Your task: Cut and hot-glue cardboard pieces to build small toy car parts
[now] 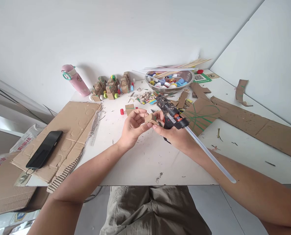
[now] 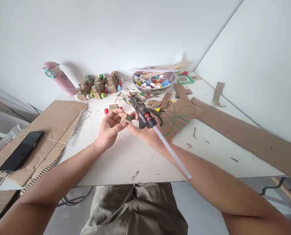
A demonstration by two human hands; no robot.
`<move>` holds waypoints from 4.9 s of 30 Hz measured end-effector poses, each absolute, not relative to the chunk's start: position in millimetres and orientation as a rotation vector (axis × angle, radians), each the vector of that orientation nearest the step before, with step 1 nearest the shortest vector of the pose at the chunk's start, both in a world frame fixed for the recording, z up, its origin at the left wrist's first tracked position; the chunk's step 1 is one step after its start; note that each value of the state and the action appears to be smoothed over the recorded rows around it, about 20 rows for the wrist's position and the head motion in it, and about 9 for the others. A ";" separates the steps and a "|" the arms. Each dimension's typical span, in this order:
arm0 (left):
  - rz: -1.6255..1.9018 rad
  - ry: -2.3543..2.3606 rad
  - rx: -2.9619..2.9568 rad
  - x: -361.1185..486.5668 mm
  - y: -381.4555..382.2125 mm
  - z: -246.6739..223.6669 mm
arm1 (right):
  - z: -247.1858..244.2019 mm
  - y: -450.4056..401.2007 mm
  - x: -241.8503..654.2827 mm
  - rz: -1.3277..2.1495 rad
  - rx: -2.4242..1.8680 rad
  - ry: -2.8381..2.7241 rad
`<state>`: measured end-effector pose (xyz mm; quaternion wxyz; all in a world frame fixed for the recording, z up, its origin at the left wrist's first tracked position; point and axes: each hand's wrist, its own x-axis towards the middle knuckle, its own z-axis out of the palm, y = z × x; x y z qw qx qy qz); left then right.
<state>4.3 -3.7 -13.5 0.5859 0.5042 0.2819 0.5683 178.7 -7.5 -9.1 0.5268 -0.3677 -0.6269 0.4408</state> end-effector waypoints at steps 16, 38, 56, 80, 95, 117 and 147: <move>1.017 0.650 0.950 -2.5 -0.4 -4.2 | 2.9 -5.9 190.4 0.881 -0.894 -1.601; 0.961 0.681 0.887 -5.5 1.2 -8.6 | -20.0 -5.5 182.7 0.568 -0.910 -1.678; 1.065 0.654 0.857 -17.4 10.9 -4.5 | 11.7 -9.8 195.5 0.822 -0.792 -1.701; 1.175 0.742 0.737 -25.1 17.0 0.0 | 13.3 -14.8 201.5 0.889 -0.785 -1.777; 1.206 0.699 0.499 -20.8 13.9 11.3 | 16.7 -10.7 209.1 0.961 -0.775 -1.852; 1.173 0.713 0.519 -18.0 12.0 19.2 | 29.7 -11.2 199.8 1.487 -0.811 -1.638; 1.125 0.781 0.587 -25.5 19.2 10.9 | 27.3 -15.8 207.2 0.781 -1.013 -1.885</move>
